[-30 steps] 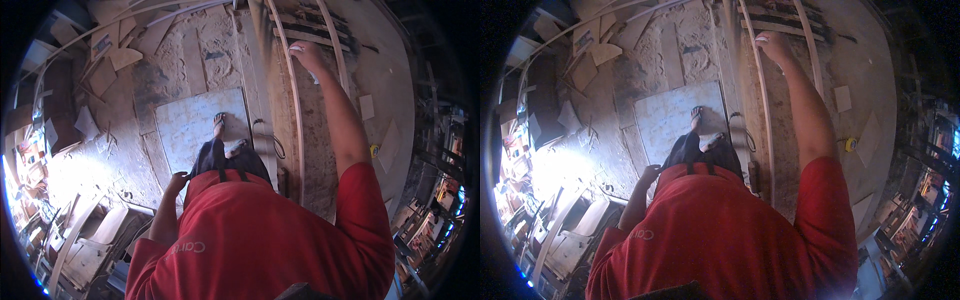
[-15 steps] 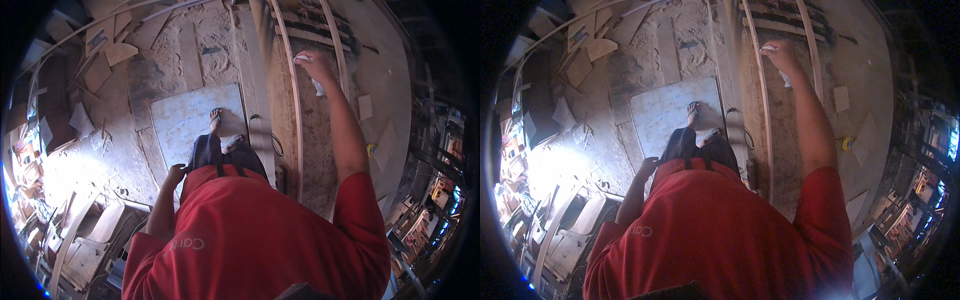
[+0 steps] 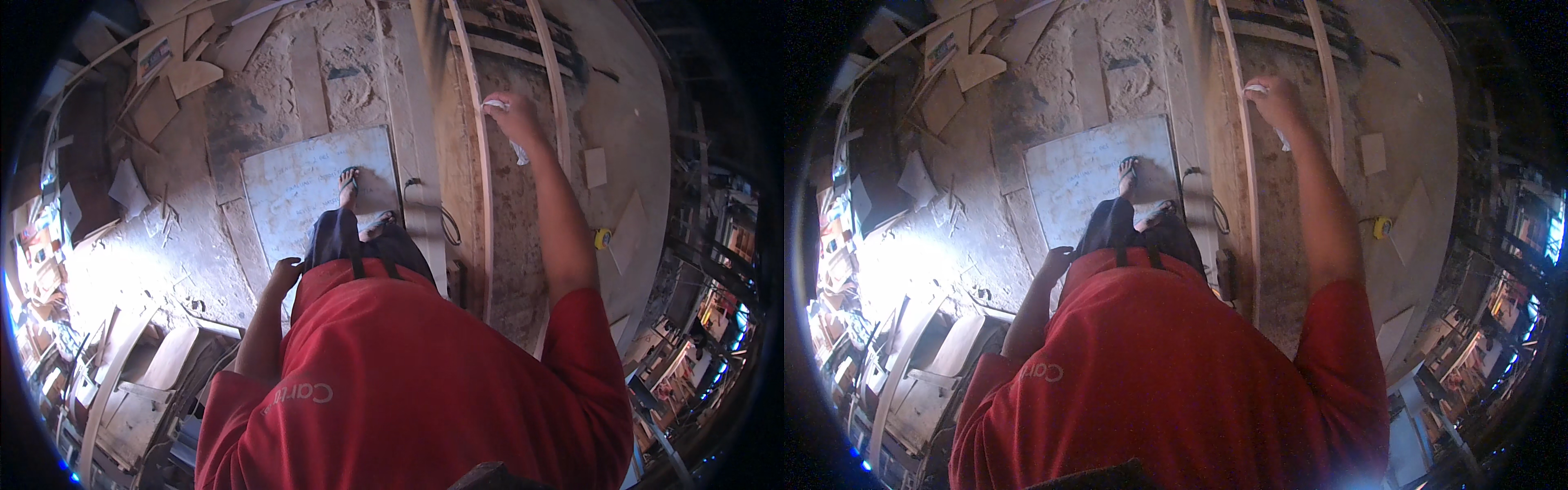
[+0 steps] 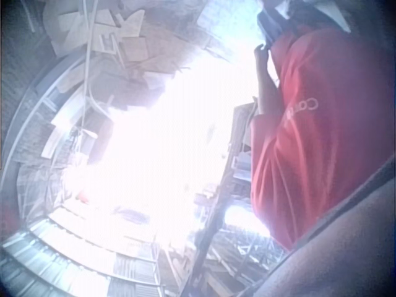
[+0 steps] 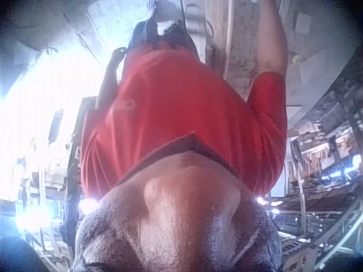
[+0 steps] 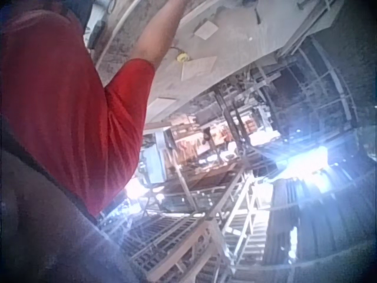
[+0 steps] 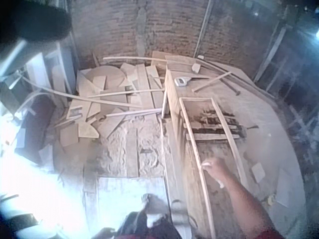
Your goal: The person positions a thin wooden strip along a curved wooden frame and secures it using a pneumatic nail gun. The person repeatedly aligns the strip and drives nails along its length to attach it to the frame.
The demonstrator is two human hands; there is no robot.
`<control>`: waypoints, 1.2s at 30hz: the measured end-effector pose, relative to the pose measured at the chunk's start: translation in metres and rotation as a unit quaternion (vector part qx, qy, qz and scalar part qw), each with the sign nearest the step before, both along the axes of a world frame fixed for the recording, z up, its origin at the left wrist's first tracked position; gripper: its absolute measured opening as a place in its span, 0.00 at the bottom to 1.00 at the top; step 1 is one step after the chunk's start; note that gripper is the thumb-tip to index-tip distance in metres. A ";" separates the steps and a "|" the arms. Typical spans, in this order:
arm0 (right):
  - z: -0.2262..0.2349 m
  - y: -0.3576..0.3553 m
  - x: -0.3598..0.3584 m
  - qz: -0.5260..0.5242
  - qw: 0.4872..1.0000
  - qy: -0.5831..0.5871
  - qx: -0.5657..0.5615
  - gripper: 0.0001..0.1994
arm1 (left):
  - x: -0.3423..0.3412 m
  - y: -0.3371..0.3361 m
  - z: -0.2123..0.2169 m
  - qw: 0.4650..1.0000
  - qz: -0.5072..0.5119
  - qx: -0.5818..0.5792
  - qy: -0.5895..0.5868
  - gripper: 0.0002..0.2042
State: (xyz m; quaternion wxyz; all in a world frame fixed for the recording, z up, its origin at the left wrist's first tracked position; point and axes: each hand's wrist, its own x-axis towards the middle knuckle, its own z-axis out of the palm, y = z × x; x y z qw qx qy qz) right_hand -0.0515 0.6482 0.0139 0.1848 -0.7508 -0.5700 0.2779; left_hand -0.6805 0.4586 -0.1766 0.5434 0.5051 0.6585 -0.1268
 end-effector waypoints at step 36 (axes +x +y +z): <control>0.015 -0.197 -0.040 -0.014 1.000 0.001 -0.022 0.07 | 0.001 -0.017 -0.031 0.993 -0.090 0.028 -0.075 0.17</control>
